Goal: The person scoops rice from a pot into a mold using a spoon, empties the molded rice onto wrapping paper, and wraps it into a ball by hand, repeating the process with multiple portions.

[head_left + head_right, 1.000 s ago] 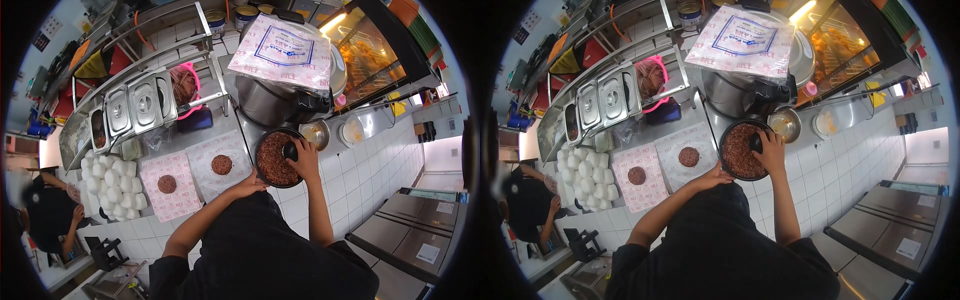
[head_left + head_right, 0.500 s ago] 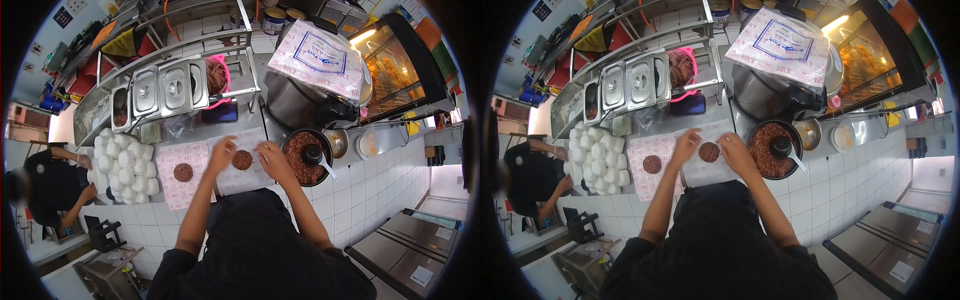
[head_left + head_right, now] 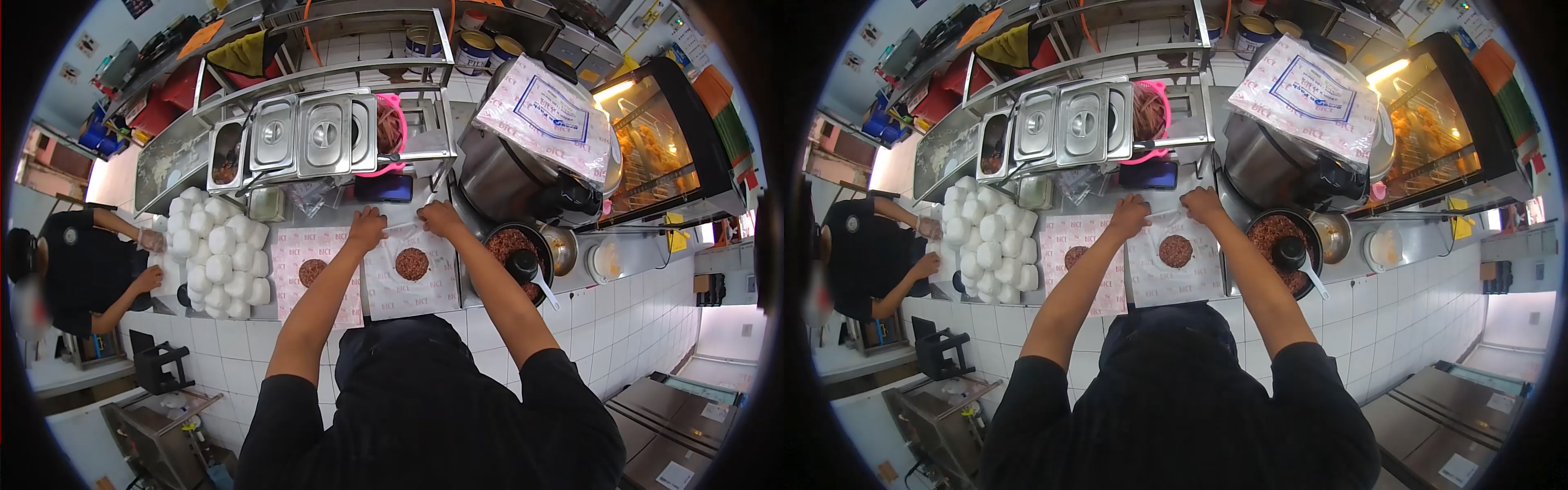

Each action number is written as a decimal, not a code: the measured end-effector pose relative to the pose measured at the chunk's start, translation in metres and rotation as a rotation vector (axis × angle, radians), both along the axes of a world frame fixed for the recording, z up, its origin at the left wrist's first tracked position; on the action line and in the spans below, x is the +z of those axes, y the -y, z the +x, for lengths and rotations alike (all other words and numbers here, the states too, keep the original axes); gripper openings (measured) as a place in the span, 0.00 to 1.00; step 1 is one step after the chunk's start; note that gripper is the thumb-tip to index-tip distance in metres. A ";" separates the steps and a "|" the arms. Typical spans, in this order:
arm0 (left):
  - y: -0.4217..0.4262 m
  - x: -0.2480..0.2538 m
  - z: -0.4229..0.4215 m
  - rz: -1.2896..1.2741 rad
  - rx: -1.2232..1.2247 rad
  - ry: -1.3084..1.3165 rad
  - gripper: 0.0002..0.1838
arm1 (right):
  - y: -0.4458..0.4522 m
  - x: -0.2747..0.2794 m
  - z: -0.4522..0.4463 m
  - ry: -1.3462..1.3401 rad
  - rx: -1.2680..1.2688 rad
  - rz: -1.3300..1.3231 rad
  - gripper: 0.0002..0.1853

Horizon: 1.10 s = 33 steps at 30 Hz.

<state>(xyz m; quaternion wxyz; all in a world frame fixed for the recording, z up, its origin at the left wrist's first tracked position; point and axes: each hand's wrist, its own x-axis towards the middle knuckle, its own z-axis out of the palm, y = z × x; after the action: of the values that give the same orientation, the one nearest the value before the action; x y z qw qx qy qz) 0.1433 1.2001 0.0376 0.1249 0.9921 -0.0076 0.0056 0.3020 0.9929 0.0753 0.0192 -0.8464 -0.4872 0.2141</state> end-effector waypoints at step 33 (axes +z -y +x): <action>0.021 0.025 -0.090 -0.140 -0.205 0.218 0.05 | 0.075 0.011 -0.102 0.359 0.089 0.240 0.08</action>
<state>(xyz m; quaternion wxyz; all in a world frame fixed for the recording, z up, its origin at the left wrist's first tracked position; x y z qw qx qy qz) 0.0538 1.1788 0.0629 0.1919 0.9686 -0.1217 0.1011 0.1998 0.9179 0.0861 0.0233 -0.8401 -0.5419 0.0009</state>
